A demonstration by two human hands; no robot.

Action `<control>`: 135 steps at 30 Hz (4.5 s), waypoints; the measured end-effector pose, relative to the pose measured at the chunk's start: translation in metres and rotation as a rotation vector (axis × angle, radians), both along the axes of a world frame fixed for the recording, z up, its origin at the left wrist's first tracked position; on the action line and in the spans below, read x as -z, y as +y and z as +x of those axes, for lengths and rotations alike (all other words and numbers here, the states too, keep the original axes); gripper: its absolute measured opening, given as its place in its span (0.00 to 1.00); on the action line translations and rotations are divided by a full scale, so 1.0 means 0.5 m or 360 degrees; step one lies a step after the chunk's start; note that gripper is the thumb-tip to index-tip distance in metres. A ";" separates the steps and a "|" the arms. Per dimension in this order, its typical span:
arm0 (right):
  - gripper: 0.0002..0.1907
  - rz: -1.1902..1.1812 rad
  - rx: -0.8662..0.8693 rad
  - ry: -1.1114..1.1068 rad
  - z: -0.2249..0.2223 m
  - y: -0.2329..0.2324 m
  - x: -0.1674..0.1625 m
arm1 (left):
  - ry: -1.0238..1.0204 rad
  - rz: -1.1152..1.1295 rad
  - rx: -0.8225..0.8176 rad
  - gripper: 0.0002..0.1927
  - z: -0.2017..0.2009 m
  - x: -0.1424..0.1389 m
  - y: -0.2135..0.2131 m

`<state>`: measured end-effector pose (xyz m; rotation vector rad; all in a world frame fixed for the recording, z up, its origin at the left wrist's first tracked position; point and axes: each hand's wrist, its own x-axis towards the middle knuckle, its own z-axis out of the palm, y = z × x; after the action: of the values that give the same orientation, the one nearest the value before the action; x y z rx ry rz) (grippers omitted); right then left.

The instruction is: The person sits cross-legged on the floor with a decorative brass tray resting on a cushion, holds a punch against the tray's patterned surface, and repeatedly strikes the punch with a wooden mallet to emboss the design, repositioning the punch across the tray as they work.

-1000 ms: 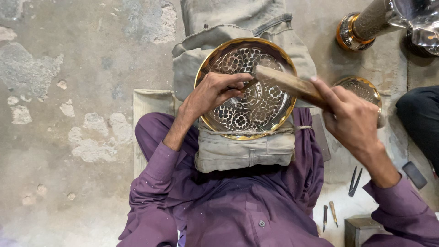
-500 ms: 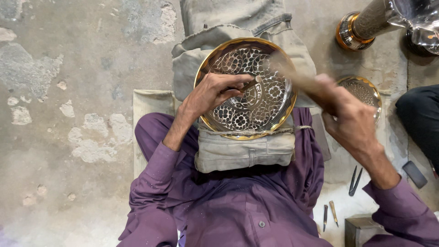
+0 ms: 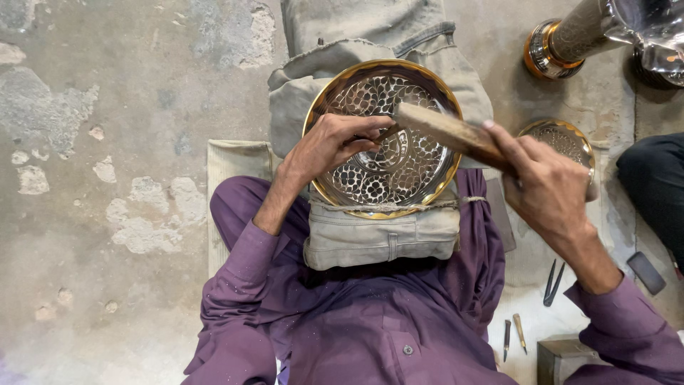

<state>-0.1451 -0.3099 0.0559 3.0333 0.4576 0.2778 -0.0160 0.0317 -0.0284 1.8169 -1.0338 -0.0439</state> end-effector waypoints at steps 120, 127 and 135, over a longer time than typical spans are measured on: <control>0.30 0.0997 -0.0013 -0.0016 0.019 0.004 0.053 | 0.0064 -0.0021 0.0012 0.31 0.019 0.012 -0.006; 0.39 0.0467 0.0117 0.0021 0.025 0.029 -0.008 | 0.0032 -0.0007 0.0032 0.31 0.022 0.024 -0.011; 0.36 0.0790 -0.0141 -0.0387 0.025 0.022 -0.004 | 0.0078 -0.0020 0.0028 0.30 0.018 0.020 -0.007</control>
<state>-0.1327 -0.2987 0.0578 3.3807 0.5774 0.8749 -0.0071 0.0280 -0.0385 1.7869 -1.0133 -0.0915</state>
